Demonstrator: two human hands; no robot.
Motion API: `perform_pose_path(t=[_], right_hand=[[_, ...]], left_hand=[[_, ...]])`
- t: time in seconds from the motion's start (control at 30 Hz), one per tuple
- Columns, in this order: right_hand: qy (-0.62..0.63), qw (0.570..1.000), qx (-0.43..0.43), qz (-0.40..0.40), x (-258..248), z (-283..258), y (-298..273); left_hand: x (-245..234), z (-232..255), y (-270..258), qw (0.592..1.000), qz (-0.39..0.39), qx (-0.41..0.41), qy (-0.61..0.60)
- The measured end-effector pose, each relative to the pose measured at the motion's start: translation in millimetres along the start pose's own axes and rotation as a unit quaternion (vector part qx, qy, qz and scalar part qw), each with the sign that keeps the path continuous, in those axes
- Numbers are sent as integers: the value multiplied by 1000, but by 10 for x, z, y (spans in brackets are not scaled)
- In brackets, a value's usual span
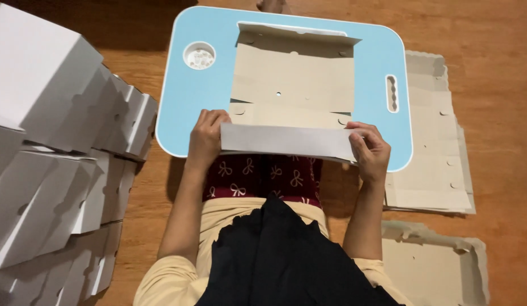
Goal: Assembling small white cardboard boxes from flat pre-cut sheets on a portable desk.
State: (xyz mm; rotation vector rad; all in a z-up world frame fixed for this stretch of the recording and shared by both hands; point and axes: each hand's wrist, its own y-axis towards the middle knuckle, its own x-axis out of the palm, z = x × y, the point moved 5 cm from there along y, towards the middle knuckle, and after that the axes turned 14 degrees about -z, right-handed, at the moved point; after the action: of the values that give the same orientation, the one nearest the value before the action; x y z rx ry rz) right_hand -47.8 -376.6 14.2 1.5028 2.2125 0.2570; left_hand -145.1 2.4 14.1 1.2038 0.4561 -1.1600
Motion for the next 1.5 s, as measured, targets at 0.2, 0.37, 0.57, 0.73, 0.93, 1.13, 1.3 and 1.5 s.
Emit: perform_pose_path(t=[0.2,0.37,0.57,0.73,0.93,1.13,1.3,1.5], right_hand=[[-31,999,21,24,-129,169,10],[-69,996,59,-22,-117,155,-107],[-22,993,58,-104,-20,-26,-81],[2,993,34,-114,15,-32,-67],[19,994,-15,-102,-9,18,-37],[-47,993,-52,-96,102,-51,39],[-144,985,-84,-50,183,139,13],[-55,990,-64,-113,373,150,-85]], left_hand=[[-90,-158,-116,970,13,-43,-240],[-212,30,-258,941,-85,-49,-325],[-248,107,-244,930,-143,-20,-338],[-142,75,-252,945,-109,-15,-309],[29,42,-220,968,-63,-20,-241],[103,211,-172,982,-31,-31,-184],[362,311,-261,978,22,-58,-197],[412,442,-347,978,44,-63,-193]])
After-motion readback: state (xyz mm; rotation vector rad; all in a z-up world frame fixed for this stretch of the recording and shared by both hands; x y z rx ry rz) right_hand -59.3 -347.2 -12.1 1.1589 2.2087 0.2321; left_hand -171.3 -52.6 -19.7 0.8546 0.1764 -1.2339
